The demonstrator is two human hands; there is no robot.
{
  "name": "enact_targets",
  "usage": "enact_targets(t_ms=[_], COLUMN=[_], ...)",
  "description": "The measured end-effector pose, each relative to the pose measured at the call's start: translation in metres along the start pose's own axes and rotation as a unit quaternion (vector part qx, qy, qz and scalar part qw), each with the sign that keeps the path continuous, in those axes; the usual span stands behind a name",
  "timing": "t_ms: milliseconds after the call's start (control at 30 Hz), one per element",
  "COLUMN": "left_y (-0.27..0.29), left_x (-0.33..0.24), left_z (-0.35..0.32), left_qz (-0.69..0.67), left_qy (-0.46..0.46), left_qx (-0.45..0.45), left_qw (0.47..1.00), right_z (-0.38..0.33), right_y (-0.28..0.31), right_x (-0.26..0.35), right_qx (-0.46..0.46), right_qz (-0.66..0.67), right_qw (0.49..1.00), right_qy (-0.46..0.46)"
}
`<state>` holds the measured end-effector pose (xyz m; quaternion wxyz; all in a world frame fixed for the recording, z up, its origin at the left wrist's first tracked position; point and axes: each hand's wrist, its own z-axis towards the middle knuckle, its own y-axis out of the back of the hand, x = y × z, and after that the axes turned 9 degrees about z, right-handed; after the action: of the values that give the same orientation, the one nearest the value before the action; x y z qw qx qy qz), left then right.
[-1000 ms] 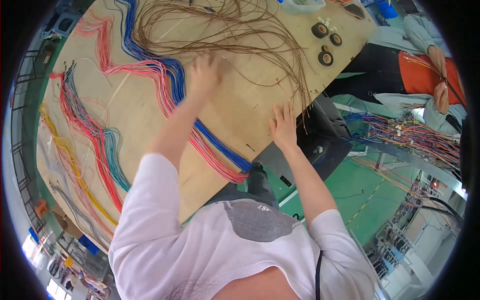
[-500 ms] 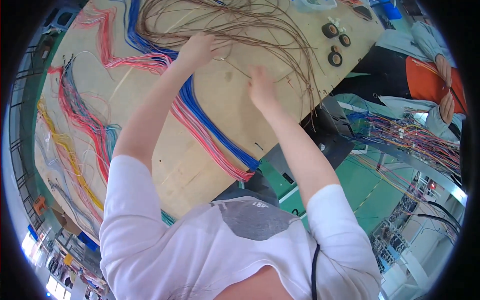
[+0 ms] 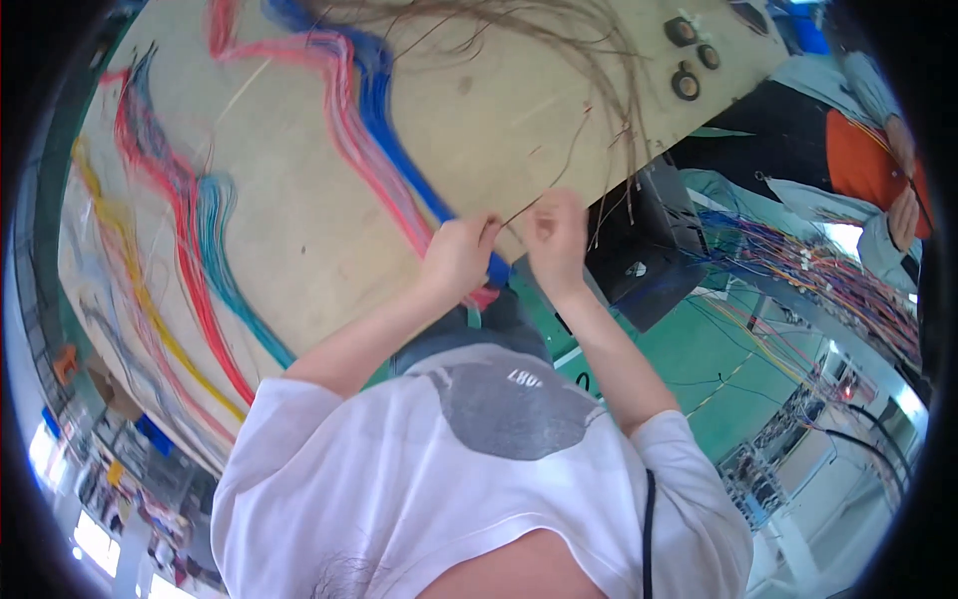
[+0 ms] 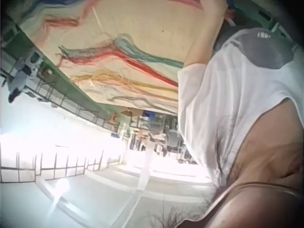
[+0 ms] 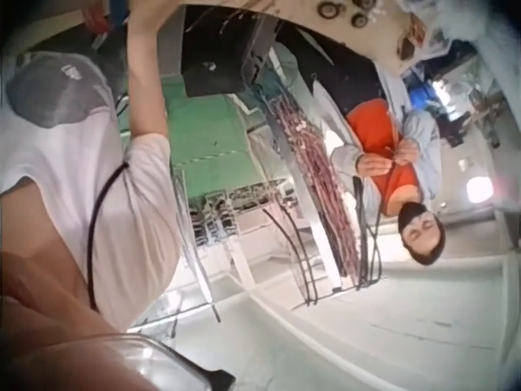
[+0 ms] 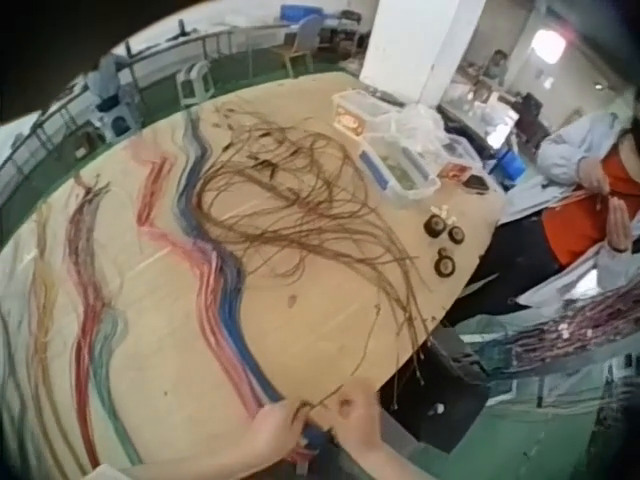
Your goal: Sort colored electrical wires into bundles and insert them into a protective black conduit sleeve using a guiding tool.
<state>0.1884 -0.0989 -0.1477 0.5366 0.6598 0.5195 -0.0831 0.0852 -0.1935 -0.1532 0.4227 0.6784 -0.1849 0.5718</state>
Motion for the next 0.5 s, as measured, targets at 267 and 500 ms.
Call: enact_targets(t_ms=[267,500], left_y=[-0.074,-0.094], left_x=[-0.009,0.041], left_z=[-0.066,-0.100], left_qz=[-0.150,-0.089], left_qy=[-0.053,0.200], left_qx=[-0.192,-0.248], left_qw=[0.968,0.944], right_z=[-0.001,-0.010], right_y=[-0.016,-0.029], right_x=[-0.038,-0.053], right_qx=[0.132,0.362], right_qz=[0.315,-0.253], right_qw=[0.892,0.893], right_qy=[-0.296,-0.082])
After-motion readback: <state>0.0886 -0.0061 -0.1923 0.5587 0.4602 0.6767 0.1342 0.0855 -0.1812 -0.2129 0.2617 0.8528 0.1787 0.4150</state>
